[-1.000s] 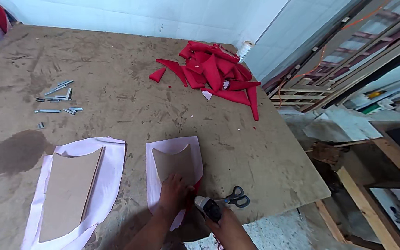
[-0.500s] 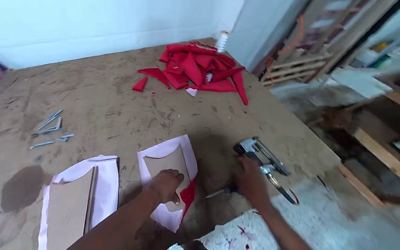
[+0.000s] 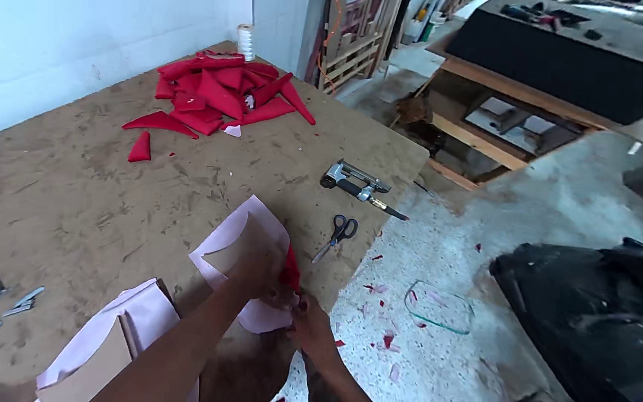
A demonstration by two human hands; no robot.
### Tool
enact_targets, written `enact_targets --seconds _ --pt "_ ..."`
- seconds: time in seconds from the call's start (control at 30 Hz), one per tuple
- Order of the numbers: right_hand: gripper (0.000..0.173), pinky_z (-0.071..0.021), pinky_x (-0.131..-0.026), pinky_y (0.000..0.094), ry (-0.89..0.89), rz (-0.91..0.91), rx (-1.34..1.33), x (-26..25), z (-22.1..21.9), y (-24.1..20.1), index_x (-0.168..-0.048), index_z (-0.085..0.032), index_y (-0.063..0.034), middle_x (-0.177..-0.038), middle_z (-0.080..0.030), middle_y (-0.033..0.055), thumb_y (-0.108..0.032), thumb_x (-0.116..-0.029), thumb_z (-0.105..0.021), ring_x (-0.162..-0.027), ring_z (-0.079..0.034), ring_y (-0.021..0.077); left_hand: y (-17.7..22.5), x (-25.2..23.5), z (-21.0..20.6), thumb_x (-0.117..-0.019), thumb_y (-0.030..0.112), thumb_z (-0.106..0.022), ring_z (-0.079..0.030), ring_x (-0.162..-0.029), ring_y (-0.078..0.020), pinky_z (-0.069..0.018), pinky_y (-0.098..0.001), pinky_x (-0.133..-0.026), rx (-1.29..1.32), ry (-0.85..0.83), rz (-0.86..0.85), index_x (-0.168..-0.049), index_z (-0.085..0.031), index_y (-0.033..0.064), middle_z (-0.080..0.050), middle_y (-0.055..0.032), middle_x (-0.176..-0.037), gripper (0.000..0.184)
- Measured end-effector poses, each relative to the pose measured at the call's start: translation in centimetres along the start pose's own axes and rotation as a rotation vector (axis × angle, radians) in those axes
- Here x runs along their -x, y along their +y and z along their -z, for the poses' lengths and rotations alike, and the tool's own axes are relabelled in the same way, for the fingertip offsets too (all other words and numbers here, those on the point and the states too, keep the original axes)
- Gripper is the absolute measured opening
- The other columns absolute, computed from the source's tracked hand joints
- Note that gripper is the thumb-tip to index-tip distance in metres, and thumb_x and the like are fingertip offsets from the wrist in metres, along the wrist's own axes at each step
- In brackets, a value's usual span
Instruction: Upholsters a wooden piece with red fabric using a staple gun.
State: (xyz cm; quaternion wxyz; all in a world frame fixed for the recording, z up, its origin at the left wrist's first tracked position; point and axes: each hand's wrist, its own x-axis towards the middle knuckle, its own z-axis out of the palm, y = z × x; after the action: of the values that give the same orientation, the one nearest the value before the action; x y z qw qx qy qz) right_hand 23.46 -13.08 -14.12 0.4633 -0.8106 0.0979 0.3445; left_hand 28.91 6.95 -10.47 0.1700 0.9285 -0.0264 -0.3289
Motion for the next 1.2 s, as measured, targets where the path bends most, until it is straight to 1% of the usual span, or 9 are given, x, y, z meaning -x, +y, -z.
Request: enact_targets --seconds 0.13,0.2,0.3,0.57,0.67,0.77,0.93,1.07,1.2 --pt "0.047 -0.0663 -0.063 0.0457 -0.034 -0.202 -0.563 2.1 -3.2 1.4 -0.136 -0.047 -0.0031 -0.093 -0.075 0.0211 -0.025 -0.1004 -0.069 -0.074 -0.077 0.0333 0.4 0.1 -0.2 -0.0796 0.046 -0.083 -0.056 -0.128 -0.0408 -0.0492 -0.0631 -0.102 0.02 0.01 0.017 -0.142 -0.053 0.0062 -0.056 -0.0199 -0.141 0.08" --pt "0.048 -0.0646 -0.056 0.0425 -0.021 -0.223 -0.585 2.2 -4.4 1.7 -0.134 -0.046 -0.0028 -0.088 -0.076 0.0205 -0.025 -0.0989 -0.071 -0.07 -0.076 0.0325 0.1 -0.1 -0.9 -0.0774 0.05 -0.085 -0.057 -0.128 -0.0372 -0.0501 -0.0604 -0.102 0.01 0.021 0.029 -0.14 -0.055 0.0084 -0.058 -0.0163 -0.14 0.081" --pt "0.033 -0.0583 -0.047 0.0365 0.026 -0.206 -0.616 2.1 -5.2 2.1 -0.125 -0.053 0.0006 -0.085 -0.076 0.0192 -0.017 -0.1014 -0.067 -0.063 -0.075 0.0291 0.4 -0.3 -1.1 -0.0805 0.032 -0.084 -0.054 -0.131 -0.0382 -0.0508 -0.0581 -0.104 -0.045 0.071 0.027 -0.144 -0.052 0.0071 -0.054 -0.0175 -0.143 0.076" --pt "0.025 -0.0532 -0.046 0.0312 0.005 -0.013 -0.731 3.0 -5.4 2.5 -0.098 -0.067 0.0065 -0.072 -0.07 0.0155 -0.016 -0.1043 -0.06 -0.052 -0.063 0.0191 0.9 -0.7 -1.7 -0.0825 0.035 -0.083 -0.054 -0.132 -0.04 -0.051 -0.0593 -0.102 -0.064 0.107 0.03 -0.146 -0.051 0.0065 -0.053 -0.0189 -0.145 0.076" --pt "0.025 -0.0503 -0.045 0.0292 0.008 0.059 -0.719 2.1 -4.5 1.5 -0.092 -0.067 0.0054 -0.069 -0.069 0.014 -0.015 -0.1039 -0.06 -0.05 -0.06 0.0169 0.3 -1.0 -1.5 -0.0791 0.051 -0.082 -0.053 -0.132 -0.0381 -0.0492 -0.0576 -0.105 -0.067 0.086 -0.005 -0.148 -0.05 0.0104 -0.055 -0.0165 -0.144 0.086" --pt "0.028 -0.0532 -0.047 0.0313 -0.031 0.016 -0.706 0.6 -3.9 -0.3 -0.097 -0.065 0.0062 -0.072 -0.069 0.0154 -0.017 -0.1078 -0.053 -0.052 -0.062 0.0191 -0.2 -1.1 -0.6 -0.0857 0.049 -0.076 -0.057 -0.128 -0.0396 -0.0512 -0.061 -0.101 -0.056 0.056 -0.031 -0.146 -0.051 0.0107 -0.056 -0.0168 -0.142 0.076" --pt "0.029 -0.0511 -0.044 0.0303 -0.157 -0.094 -0.491 -1.5 -2.1 -2.0 -0.101 -0.066 0.0047 -0.072 -0.071 0.014 -0.02 -0.1079 -0.052 -0.049 -0.062 0.0187 -0.6 0.2 2.7 -0.0896 0.049 -0.071 -0.056 -0.125 -0.0424 -0.0473 -0.0656 -0.101 -0.041 -0.107 -0.175 -0.126 -0.064 0.0068 -0.059 -0.0216 -0.133 0.056" --pt "0.03 -0.0471 -0.045 0.0302 -0.185 -0.101 -0.111 -3.8 -0.7 -4.1 -0.097 -0.07 -0.0032 -0.065 -0.063 0.0053 -0.032 -0.1031 -0.062 -0.046 -0.054 0.014 -0.4 -0.2 1.2 -0.0738 0.056 -0.083 -0.049 -0.133 -0.0447 -0.0453 -0.0659 -0.104 -0.138 -0.069 -0.179 -0.146 -0.05 0.0098 -0.05 -0.0229 -0.145 0.091" --pt "0.034 -0.0458 -0.047 0.0319 -0.24 -0.075 0.015 -5.5 0.3 -3.9 -0.091 -0.071 -0.0059 -0.061 -0.061 0.0036 -0.039 -0.0993 -0.065 -0.046 -0.052 0.0136 0.7 -0.9 -1.6 -0.0732 0.045 -0.084 -0.052 -0.132 -0.0426 -0.0472 -0.0631 -0.103 -0.038 0.128 -0.063 -0.146 -0.051 0.0115 -0.055 -0.0204 -0.142 0.087"
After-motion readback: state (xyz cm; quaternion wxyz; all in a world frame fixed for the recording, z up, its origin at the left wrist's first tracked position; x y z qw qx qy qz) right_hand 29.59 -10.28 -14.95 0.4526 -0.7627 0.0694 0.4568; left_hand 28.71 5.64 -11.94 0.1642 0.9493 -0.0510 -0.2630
